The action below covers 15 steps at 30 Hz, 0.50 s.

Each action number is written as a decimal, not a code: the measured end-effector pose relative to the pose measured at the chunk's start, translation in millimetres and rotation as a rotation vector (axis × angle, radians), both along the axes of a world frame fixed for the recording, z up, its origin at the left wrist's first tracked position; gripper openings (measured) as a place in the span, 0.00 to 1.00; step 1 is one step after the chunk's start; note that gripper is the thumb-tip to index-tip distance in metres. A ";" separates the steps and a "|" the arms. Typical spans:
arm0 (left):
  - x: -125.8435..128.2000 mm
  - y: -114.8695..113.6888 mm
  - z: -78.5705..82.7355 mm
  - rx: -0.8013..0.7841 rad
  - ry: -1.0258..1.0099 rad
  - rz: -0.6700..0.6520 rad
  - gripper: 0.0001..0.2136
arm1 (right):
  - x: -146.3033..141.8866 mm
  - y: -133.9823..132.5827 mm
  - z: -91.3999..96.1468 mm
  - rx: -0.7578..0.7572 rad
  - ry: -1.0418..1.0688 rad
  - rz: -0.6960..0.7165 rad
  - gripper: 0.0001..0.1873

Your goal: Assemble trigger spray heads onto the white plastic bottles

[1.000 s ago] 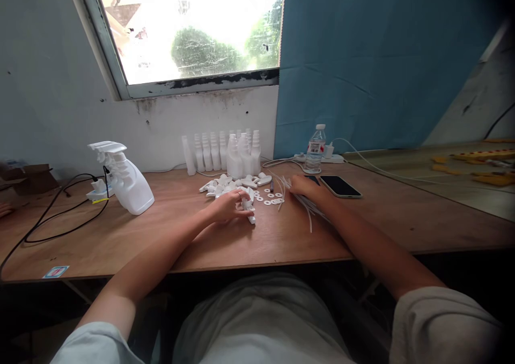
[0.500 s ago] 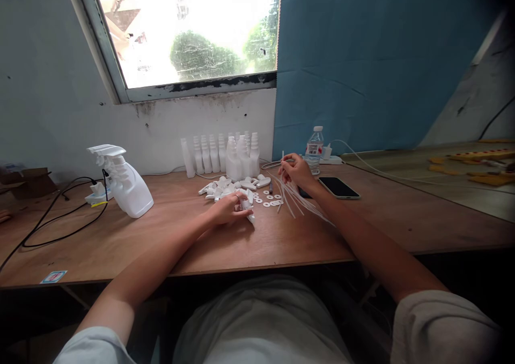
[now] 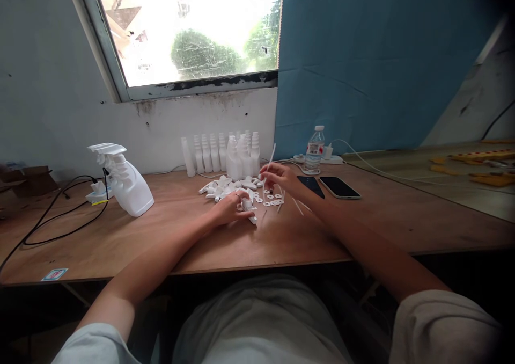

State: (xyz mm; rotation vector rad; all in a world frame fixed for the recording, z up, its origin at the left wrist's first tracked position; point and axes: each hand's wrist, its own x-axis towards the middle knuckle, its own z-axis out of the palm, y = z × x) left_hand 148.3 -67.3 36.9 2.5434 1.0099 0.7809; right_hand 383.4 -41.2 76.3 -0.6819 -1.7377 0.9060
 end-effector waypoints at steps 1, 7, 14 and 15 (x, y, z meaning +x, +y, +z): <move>0.0 -0.3 0.1 -0.016 -0.010 0.006 0.28 | 0.0 -0.5 -2.1 -0.053 -0.102 0.034 0.17; -0.6 1.8 -1.7 -0.050 -0.034 -0.030 0.32 | -2.1 0.7 -16.3 -0.264 -0.533 0.250 0.17; -1.1 10.7 -9.4 0.002 -0.013 -0.069 0.30 | -18.4 -3.1 -17.7 -0.074 -0.012 0.232 0.21; -1.2 11.5 -10.0 0.003 -0.018 -0.075 0.31 | -21.3 -5.3 -17.6 -0.051 0.004 0.227 0.21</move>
